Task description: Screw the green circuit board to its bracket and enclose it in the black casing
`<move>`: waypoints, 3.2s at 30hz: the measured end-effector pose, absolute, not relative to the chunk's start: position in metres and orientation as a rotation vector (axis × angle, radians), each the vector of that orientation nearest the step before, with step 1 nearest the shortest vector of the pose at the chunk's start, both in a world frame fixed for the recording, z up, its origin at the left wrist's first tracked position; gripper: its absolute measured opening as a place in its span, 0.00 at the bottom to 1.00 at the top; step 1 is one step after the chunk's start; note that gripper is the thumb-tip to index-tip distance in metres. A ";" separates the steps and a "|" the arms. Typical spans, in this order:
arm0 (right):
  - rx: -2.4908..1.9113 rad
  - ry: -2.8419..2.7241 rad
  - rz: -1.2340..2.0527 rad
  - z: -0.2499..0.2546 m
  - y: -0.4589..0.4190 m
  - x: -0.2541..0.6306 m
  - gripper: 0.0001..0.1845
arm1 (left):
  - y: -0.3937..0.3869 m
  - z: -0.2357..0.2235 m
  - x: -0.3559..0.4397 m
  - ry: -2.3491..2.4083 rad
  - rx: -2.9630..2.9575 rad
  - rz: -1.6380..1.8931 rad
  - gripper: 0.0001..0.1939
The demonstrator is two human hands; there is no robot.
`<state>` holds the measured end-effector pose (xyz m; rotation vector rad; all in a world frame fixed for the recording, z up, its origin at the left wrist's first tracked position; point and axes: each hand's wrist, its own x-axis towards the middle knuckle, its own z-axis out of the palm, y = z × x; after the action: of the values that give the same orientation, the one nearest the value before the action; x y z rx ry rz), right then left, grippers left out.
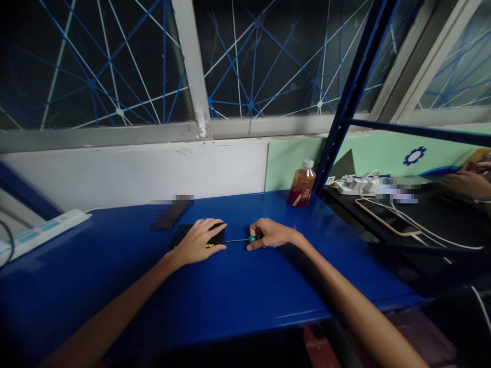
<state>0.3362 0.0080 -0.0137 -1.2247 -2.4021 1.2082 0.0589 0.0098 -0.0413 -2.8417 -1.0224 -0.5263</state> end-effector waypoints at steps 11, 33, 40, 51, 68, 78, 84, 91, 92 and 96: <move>-1.138 -2.498 1.000 -0.010 0.010 0.341 0.25 | 0.010 -0.041 0.059 -1.008 -2.838 -0.502 0.28; -1.208 -2.461 0.992 -0.012 0.009 0.338 0.23 | 0.007 -0.035 0.059 -1.052 -2.875 -0.599 0.31; -1.172 -2.432 0.946 -0.012 0.008 0.334 0.22 | 0.005 -0.031 0.058 -1.005 -2.913 -0.718 0.26; -1.201 -2.485 0.867 -0.011 0.010 0.338 0.22 | 0.004 -0.030 0.058 -0.986 -2.953 -0.689 0.15; -1.195 -2.524 0.840 -0.012 0.010 0.339 0.24 | -0.002 -0.027 0.064 -0.958 -2.941 -0.778 0.07; -1.194 -2.455 0.830 -0.010 0.007 0.335 0.21 | -0.002 -0.028 0.065 -0.960 -2.947 -0.792 0.07; -1.179 -2.526 0.781 -0.011 0.010 0.338 0.23 | -0.003 -0.029 0.065 -0.978 -2.939 -0.766 0.07; -1.193 -2.454 0.884 -0.012 0.005 0.329 0.20 | -0.001 -0.030 0.064 -0.963 -2.939 -0.775 0.06; -1.194 -2.446 0.892 -0.012 0.005 0.328 0.19 | -0.001 -0.030 0.063 -0.965 -2.935 -0.774 0.07; -1.184 -2.442 0.814 -0.010 0.004 0.326 0.20 | 0.001 -0.029 0.062 -0.983 -2.926 -0.777 0.10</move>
<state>0.3264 0.0035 -0.0105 -1.1843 -2.4423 0.8139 0.0616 0.0008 -0.0294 -2.9263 -0.9830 -0.7767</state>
